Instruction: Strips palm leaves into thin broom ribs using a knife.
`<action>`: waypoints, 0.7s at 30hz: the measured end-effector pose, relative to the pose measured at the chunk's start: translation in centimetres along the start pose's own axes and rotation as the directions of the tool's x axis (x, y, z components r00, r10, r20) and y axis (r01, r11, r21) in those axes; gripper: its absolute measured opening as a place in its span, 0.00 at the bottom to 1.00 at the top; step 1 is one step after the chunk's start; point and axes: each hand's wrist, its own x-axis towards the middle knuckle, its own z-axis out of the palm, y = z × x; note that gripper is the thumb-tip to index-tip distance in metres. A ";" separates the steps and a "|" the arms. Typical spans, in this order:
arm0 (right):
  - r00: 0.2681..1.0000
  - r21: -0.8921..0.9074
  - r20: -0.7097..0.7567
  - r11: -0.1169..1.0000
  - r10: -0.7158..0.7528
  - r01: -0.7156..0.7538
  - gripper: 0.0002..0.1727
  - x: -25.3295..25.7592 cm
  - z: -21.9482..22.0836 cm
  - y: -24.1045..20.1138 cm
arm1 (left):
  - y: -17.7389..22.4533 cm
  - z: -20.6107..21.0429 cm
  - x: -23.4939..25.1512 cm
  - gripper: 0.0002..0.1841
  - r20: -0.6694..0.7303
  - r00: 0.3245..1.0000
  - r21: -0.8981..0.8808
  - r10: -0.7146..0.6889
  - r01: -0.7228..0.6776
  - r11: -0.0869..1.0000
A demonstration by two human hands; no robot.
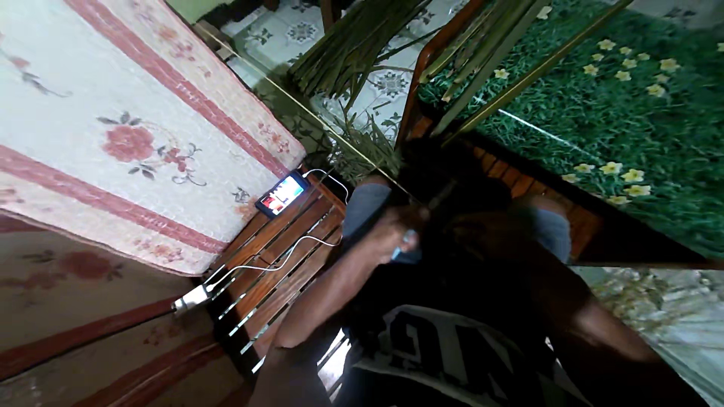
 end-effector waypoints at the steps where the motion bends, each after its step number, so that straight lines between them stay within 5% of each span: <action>1: 1.000 0.013 0.025 1.000 0.008 -0.008 0.15 -0.2 -0.1 0.6 | 0.7 -1.2 0.0 0.13 -0.017 0.998 -0.058 0.053 -0.054 0.997; 4: 0.996 0.068 0.092 0.998 0.005 -0.011 0.17 -0.3 -0.2 2.4 | 1.7 -4.6 0.6 0.21 -0.047 0.977 -0.183 0.207 -0.212 0.960; 10: 0.986 0.196 0.096 0.974 -0.138 0.117 0.15 0.4 1.4 2.2 | -2.1 1.4 -1.3 0.10 0.076 0.997 0.063 -0.009 0.004 0.998; 15: 0.967 0.101 0.118 0.972 -0.224 0.213 0.15 -1.4 0.6 6.2 | 0.5 -2.7 -2.3 0.22 -0.076 0.982 -0.109 0.172 -0.180 0.978; 21: 0.984 0.105 0.119 0.988 -0.129 0.117 0.17 -2.4 0.8 6.3 | -4.5 3.2 -3.6 0.20 0.015 1.000 0.014 -0.008 0.008 1.000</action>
